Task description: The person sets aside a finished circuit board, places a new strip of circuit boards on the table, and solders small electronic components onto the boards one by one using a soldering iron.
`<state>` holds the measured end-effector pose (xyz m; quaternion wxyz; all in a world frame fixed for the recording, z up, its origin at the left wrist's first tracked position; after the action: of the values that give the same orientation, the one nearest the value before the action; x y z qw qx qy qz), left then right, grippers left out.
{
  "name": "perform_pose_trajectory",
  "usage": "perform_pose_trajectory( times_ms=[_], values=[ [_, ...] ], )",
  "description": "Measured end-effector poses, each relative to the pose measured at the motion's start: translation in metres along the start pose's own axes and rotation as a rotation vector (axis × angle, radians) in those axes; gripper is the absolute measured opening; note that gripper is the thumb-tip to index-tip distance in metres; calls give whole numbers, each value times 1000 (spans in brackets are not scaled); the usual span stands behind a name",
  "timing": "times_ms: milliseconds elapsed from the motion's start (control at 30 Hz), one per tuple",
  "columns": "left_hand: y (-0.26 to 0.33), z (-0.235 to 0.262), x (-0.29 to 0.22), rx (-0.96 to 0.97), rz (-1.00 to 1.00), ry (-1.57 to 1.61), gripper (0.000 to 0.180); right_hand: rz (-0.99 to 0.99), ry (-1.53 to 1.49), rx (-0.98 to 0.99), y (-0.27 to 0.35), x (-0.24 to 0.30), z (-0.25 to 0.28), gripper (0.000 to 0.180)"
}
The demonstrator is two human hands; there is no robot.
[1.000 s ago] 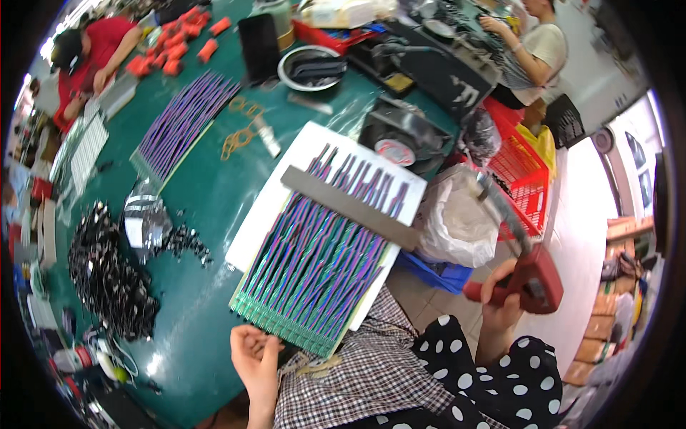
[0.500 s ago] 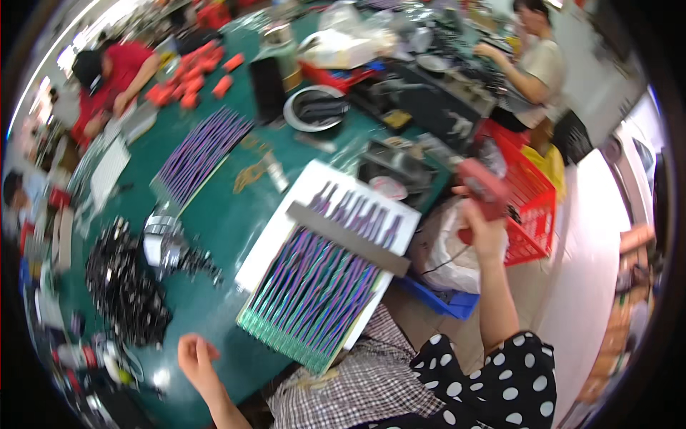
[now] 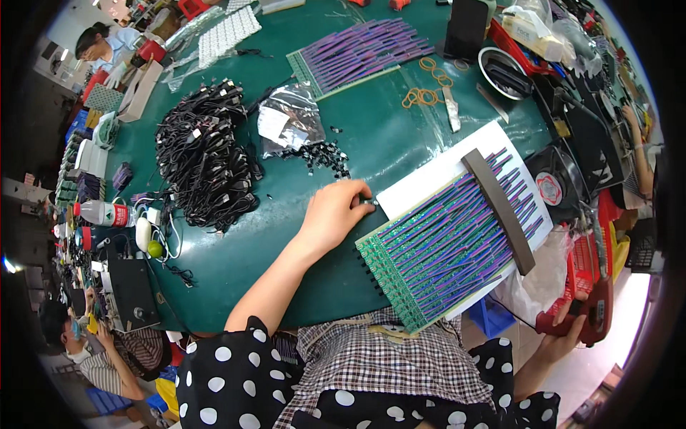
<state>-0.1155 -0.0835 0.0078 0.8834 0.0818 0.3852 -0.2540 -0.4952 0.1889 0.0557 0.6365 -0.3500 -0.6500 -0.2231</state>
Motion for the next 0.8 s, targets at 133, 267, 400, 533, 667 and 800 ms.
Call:
perform_pose_trajectory(
  times_ms=[133,267,400,533,667,800],
  values=[
    [-12,1,2,118,-62,-34,15,-5,60,124,13,5,-18,45],
    [-13,4,-1,176,-292,-168,15,33,112,187,18,9,-34,49],
    [-11,3,-6,132,-336,-39,14,3,116,169,25,8,-38,57],
    [-18,1,-5,210,-281,-13,11,-16,105,171,30,10,-37,60],
    [-18,2,-2,263,-265,-146,8,-67,141,202,36,14,-37,65],
    [-2,15,1,126,-330,-123,12,-201,162,292,45,14,-38,70]
  ],
)
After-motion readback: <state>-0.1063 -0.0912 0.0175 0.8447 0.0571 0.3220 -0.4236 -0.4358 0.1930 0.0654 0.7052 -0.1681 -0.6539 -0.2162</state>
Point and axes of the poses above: each hand's wrist, its own y-axis away from the middle knuckle, its own z-axis out of the back of the hand, x = y × z, the point moved 3 cm from there along -y, towards the middle knuckle, and after that the axes turned 10 degrees about -z, right-handed, at the moved point
